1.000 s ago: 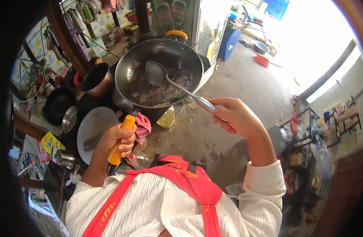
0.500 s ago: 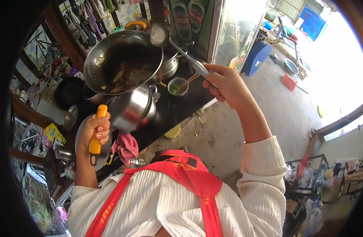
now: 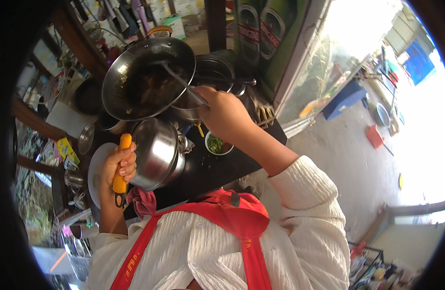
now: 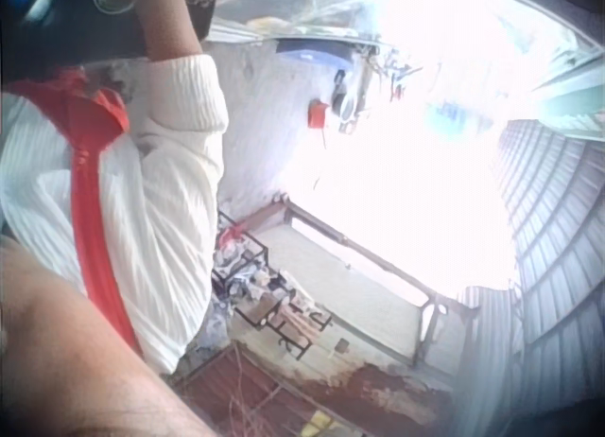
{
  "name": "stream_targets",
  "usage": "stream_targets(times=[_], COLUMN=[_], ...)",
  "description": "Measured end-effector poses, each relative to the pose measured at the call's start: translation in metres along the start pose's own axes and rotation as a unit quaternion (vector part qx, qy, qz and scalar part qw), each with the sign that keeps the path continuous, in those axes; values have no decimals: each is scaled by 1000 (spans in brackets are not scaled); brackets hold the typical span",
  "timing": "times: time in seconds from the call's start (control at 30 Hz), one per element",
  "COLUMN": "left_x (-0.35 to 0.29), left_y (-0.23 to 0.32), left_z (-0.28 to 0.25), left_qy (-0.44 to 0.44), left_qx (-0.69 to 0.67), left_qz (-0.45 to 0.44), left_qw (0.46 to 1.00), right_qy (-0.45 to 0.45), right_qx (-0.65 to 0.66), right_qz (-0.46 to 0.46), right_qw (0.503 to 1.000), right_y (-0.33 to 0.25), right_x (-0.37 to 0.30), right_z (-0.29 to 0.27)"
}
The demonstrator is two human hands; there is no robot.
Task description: The person stirs meat in a wok on an induction cooktop, then transfers the contents into a pot. They add water from a red scoop and continue cooking, adding seasoning from a bottle.
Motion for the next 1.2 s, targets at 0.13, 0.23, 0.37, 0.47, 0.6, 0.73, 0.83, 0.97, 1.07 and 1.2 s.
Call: stream_targets(times=[0.13, 0.23, 0.37, 0.47, 0.6, 0.73, 0.83, 0.97, 1.07, 1.2], left_x=[5, 3, -5, -12, -26, -39, -47, -56, -56, -44], left_y=[-33, -54, -78, -89, -96, -99, -100, -94, -88, -81], left_z=[31, 54, 75, 85, 87, 78, 70, 60, 54, 50], left_qy=[17, 46, 107, 140, 167, 183, 174, 152, 147, 112], left_qx=[-46, -70, -85, -95, -105, -106, -110, -111, -114, -102], left_qz=[32, 75, 124, 155, 172, 190, 194, 185, 174, 163], left_qw=[998, 994, 983, 973, 965, 959, 959, 964, 967, 975], right_qy=[-75, -142, -24, -198, -176, -130, -73, -54, -52, -73], right_qx=[77, 150, -202, -284, -290, -267, -258, -236, -202, -125], right_qz=[-121, -113, -145, -101, -114, -70, -51, -14, 17, 92], right_qw=[987, 972, 968, 933, 934, 953, 962, 970, 978, 985], right_y=[28, 83, 161, 198, 211, 216, 214, 214, 214, 219], right_x=[34, 63, 126, 147, 154, 127, 92, 60, 32, 9], right_z=[-10, -25, -9, 43, 58, 21, 15, 24, 28, 19])
Point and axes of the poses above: each hand's wrist, its own x-axis towards the middle knuckle, its own z-axis out of the palm, y = z × x, the point moved 2 cm from there along x, towards the middle knuckle, and after that the axes turned 14 degrees about -x, right-handed, at the moved point
